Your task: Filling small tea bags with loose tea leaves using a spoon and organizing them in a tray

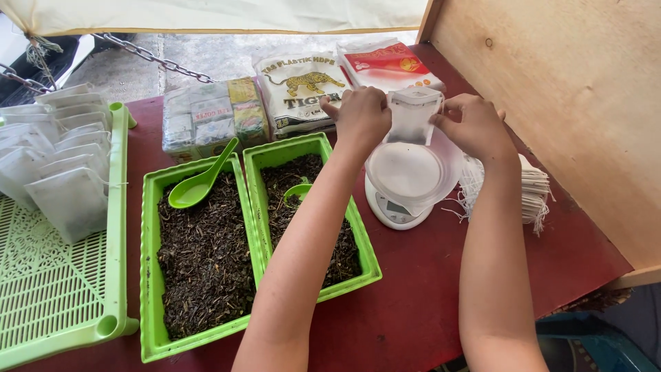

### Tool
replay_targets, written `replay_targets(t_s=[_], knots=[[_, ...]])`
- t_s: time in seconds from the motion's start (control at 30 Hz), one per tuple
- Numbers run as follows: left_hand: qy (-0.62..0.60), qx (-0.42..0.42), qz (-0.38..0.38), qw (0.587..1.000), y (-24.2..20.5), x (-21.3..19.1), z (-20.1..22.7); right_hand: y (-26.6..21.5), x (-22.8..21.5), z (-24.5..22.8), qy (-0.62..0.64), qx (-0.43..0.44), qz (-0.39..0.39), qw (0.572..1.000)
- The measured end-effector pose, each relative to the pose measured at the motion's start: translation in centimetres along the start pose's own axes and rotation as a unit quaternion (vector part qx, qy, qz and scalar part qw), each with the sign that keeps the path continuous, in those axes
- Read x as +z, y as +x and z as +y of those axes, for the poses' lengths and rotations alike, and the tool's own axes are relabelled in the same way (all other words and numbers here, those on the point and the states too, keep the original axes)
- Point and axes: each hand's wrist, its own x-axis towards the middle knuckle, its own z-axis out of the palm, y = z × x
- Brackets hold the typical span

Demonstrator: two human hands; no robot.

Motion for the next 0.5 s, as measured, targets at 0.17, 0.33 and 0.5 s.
replay_targets(t_s=[0.17, 0.33, 0.5], knots=[[0.011, 0.011, 0.002, 1.000, 0.7, 1.8, -0.2, 0.7, 0.9, 0.8, -0.030, 0.014, -0.012, 0.999], [0.030, 0.012, 0.015, 0.999, 0.8, 2.4, 0.1, 0.6, 1.3, 0.4, -0.041, 0.014, -0.015, 0.999], [0.047, 0.021, 0.023, 0.998, 1.1, 3.0, -0.1, 0.9, 1.7, 1.0, -0.026, 0.026, -0.018, 0.999]])
